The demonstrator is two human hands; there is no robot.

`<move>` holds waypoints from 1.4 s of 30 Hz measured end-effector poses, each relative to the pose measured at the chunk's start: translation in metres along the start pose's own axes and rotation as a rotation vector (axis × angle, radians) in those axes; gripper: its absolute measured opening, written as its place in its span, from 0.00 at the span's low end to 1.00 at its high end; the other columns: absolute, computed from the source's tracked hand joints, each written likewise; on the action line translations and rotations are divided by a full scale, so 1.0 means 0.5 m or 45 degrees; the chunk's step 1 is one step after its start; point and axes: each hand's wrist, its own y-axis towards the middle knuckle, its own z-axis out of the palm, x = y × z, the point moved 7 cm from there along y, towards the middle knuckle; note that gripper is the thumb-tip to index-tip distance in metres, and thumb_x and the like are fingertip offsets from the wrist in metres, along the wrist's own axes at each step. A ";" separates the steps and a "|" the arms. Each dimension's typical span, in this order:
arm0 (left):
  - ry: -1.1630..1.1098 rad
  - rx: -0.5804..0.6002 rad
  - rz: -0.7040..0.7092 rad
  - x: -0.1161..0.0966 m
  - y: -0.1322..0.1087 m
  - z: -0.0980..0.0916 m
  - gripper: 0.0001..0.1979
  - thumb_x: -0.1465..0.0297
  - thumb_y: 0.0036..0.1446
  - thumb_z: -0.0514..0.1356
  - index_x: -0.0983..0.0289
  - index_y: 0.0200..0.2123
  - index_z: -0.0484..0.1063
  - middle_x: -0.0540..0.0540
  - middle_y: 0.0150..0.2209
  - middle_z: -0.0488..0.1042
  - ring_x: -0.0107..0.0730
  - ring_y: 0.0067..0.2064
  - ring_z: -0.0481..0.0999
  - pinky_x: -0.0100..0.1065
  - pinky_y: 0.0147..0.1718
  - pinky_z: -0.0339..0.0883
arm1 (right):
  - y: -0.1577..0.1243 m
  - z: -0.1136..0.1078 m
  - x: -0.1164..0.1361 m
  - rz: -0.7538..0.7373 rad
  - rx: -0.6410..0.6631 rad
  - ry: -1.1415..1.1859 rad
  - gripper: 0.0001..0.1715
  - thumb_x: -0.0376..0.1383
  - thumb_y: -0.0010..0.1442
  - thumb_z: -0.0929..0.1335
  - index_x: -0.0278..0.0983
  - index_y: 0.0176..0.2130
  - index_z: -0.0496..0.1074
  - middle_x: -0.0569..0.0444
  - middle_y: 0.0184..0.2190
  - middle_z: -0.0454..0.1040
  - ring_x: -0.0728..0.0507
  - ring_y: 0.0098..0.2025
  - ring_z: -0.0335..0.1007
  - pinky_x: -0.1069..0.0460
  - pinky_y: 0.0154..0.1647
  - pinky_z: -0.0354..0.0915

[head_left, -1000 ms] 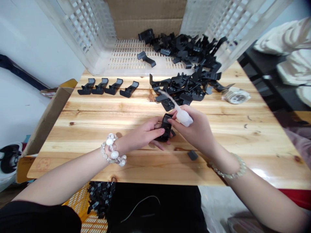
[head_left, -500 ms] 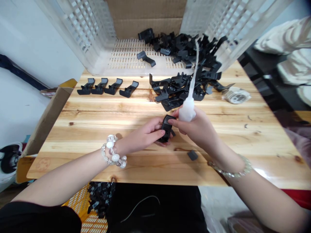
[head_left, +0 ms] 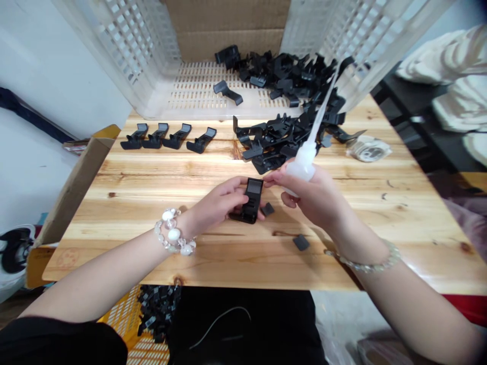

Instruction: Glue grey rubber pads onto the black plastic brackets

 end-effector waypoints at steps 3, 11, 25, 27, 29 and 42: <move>-0.031 -0.090 -0.060 0.001 0.000 -0.011 0.08 0.70 0.62 0.56 0.68 0.43 0.68 0.56 0.34 0.76 0.33 0.31 0.79 0.37 0.37 0.72 | 0.001 0.003 -0.006 0.034 0.037 0.077 0.10 0.41 0.53 0.74 0.39 0.29 0.72 0.54 0.32 0.77 0.48 0.29 0.69 0.55 0.18 0.57; -0.021 -0.146 0.020 -0.008 0.003 -0.024 0.07 0.69 0.64 0.54 0.66 0.34 0.66 0.52 0.31 0.73 0.28 0.25 0.75 0.32 0.28 0.70 | 0.005 -0.007 0.001 0.030 -0.043 0.085 0.07 0.35 0.54 0.72 0.38 0.27 0.70 0.54 0.28 0.76 0.48 0.30 0.70 0.56 0.18 0.57; 0.009 -0.221 0.058 -0.027 0.005 -0.044 0.07 0.67 0.62 0.56 0.65 0.33 0.66 0.52 0.30 0.73 0.27 0.24 0.74 0.31 0.28 0.70 | 0.010 -0.014 -0.002 0.023 -0.076 0.061 0.10 0.36 0.51 0.73 0.37 0.28 0.68 0.55 0.26 0.72 0.50 0.27 0.66 0.57 0.19 0.58; 0.196 -0.323 0.087 -0.067 -0.009 -0.068 0.07 0.67 0.61 0.57 0.65 0.33 0.66 0.53 0.30 0.73 0.28 0.25 0.74 0.31 0.27 0.70 | 0.012 -0.017 0.000 0.010 -0.084 0.082 0.11 0.37 0.51 0.74 0.36 0.29 0.68 0.55 0.25 0.71 0.50 0.26 0.65 0.57 0.18 0.57; 0.511 -0.476 0.044 -0.121 -0.036 -0.107 0.07 0.68 0.60 0.58 0.66 0.33 0.68 0.53 0.28 0.74 0.29 0.25 0.74 0.30 0.26 0.69 | 0.012 -0.020 0.003 -0.002 -0.085 0.117 0.11 0.37 0.50 0.74 0.36 0.29 0.68 0.56 0.24 0.71 0.50 0.26 0.64 0.57 0.18 0.56; 1.134 -1.167 -0.117 -0.201 -0.220 -0.469 0.07 0.66 0.52 0.62 0.62 0.26 0.70 0.45 0.17 0.64 0.31 0.25 0.72 0.28 0.24 0.59 | 0.003 -0.013 0.027 -0.094 0.040 0.136 0.12 0.38 0.53 0.73 0.37 0.26 0.67 0.56 0.24 0.70 0.50 0.25 0.64 0.54 0.20 0.57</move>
